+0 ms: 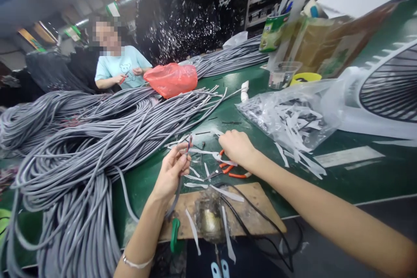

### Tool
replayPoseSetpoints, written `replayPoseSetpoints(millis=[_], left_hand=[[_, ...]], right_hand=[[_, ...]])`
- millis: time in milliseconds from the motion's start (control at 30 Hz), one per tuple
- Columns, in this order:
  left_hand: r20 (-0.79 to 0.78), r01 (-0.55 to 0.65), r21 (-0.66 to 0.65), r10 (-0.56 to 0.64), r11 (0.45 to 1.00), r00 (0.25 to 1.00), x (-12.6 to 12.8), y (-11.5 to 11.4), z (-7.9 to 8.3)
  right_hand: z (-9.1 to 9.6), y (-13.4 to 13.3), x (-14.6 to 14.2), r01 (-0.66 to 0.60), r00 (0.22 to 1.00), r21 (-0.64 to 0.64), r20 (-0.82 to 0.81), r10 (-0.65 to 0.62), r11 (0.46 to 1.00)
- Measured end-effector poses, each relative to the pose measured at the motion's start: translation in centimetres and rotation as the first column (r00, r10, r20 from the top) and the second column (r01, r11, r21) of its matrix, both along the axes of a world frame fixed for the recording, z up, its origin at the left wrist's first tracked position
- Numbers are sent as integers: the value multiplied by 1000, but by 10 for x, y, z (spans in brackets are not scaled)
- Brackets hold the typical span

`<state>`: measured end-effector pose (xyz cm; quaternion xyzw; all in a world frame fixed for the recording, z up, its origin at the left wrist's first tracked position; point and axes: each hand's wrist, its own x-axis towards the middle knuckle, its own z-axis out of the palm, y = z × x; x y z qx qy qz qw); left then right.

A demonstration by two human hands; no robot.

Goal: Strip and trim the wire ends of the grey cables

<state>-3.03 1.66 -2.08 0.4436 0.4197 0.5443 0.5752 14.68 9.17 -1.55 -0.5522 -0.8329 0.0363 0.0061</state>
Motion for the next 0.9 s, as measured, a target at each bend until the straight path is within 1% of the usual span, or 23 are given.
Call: replayPoseSetpoints(millis=[67,100,133,167,200,233,267,300,333,367,400,467,533,600,700,800,900], left_hand=[[10,-17,81,16,997,1000,-1,0,-3],[10,-38,129,37,991,999,-1,0,-4],[7,-66,181,66,981,998,-1,0,-5],[-2,-101,237,104,966,995,-1,0,-6],[-17,-140,298,152,944,988,-1,0,-7],[-43,-174,364,204,915,978,-2,-1,-7],[-76,-199,435,256,878,964,-2,-1,-7],[-112,-211,505,306,837,945,-2,-1,-7],[-147,-212,566,351,796,925,-3,-2,-7],[-179,-205,614,387,763,905,-3,-2,-7],[-205,-193,649,413,736,887,-3,-3,-6],[-254,-162,689,445,706,859,-2,-6,-6],[-313,-117,711,461,693,830,0,-8,-5],[-367,-70,722,468,688,804,2,-10,-5],[-403,-32,737,476,676,782,4,-10,-4],[-412,-18,744,480,668,774,4,-10,-4],[-435,5,734,465,679,771,4,-10,-5]], right_hand=[[1,-1,0,21,1000,12,1,-21,1000],[2,-1,1,45,999,46,-27,-44,998],[2,-3,2,76,993,112,-97,-65,991],[2,-6,3,111,975,213,-214,-64,971],[2,-10,3,150,930,333,-368,-18,931],[2,-15,3,188,851,448,-519,83,874],[1,-21,2,206,744,546,-626,232,812],[0,-28,-1,190,636,614,-671,381,766],[-1,-34,-3,123,548,655,-671,499,746],[-3,-40,-6,29,486,668,-660,573,744],[-4,-44,-10,-77,458,644,-655,601,761],[-7,-47,-15,-243,467,526,-673,573,815],[-9,-46,-18,-321,486,394,-712,507,861],[-9,-42,-18,-359,467,317,-753,463,878],[-8,-38,-18,-405,436,258,-789,434,877],[-7,-38,-17,-418,425,239,-802,421,877],[-7,-39,-18,-410,416,267,-796,439,872]])
